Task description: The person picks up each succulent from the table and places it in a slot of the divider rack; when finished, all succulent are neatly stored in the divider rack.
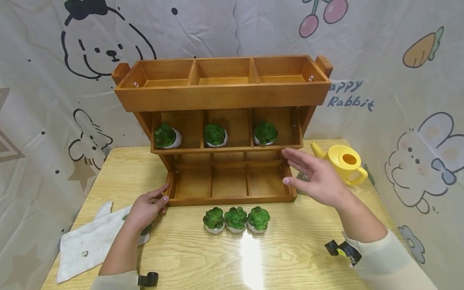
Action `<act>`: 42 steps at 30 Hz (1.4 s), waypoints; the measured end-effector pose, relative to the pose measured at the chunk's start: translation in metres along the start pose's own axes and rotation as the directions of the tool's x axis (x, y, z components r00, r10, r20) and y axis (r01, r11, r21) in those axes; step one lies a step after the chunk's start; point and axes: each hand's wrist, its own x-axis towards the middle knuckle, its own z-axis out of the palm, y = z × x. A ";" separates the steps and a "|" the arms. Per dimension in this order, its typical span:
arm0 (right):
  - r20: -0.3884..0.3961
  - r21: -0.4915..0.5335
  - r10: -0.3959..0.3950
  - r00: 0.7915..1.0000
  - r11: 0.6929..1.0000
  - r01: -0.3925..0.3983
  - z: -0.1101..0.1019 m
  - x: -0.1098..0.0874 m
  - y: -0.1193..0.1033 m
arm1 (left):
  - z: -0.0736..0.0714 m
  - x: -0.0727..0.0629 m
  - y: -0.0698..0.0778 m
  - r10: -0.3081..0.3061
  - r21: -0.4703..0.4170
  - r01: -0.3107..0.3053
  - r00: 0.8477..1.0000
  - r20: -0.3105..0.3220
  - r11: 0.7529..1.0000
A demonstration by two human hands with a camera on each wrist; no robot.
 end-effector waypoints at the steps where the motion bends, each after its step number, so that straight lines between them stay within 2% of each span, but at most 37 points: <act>1: 0.004 -0.004 0.002 1.000 1.000 -0.002 0.002 -0.001 0.002 | 0.000 0.000 0.000 0.000 0.001 0.000 1.000 0.000 1.000; 15: 0.073 0.020 0.018 0.997 1.000 -0.020 0.023 -0.014 0.019 | -0.001 0.000 -0.001 0.008 -0.014 -0.008 1.000 0.010 1.000; 22: 0.086 -0.023 0.032 0.996 0.999 -0.030 0.032 -0.018 0.025 | -0.001 0.000 0.000 -0.001 0.001 0.001 1.000 0.002 1.000; 29: 0.113 -0.012 0.014 0.994 1.000 -0.013 0.039 -0.019 0.029 | 0.000 0.001 0.000 -0.006 -0.009 0.006 1.000 0.004 1.000; 42: 0.137 0.011 0.039 0.990 0.999 -0.041 0.056 -0.028 0.038 | 0.000 0.002 -0.001 -0.008 -0.014 0.008 1.000 -0.001 1.000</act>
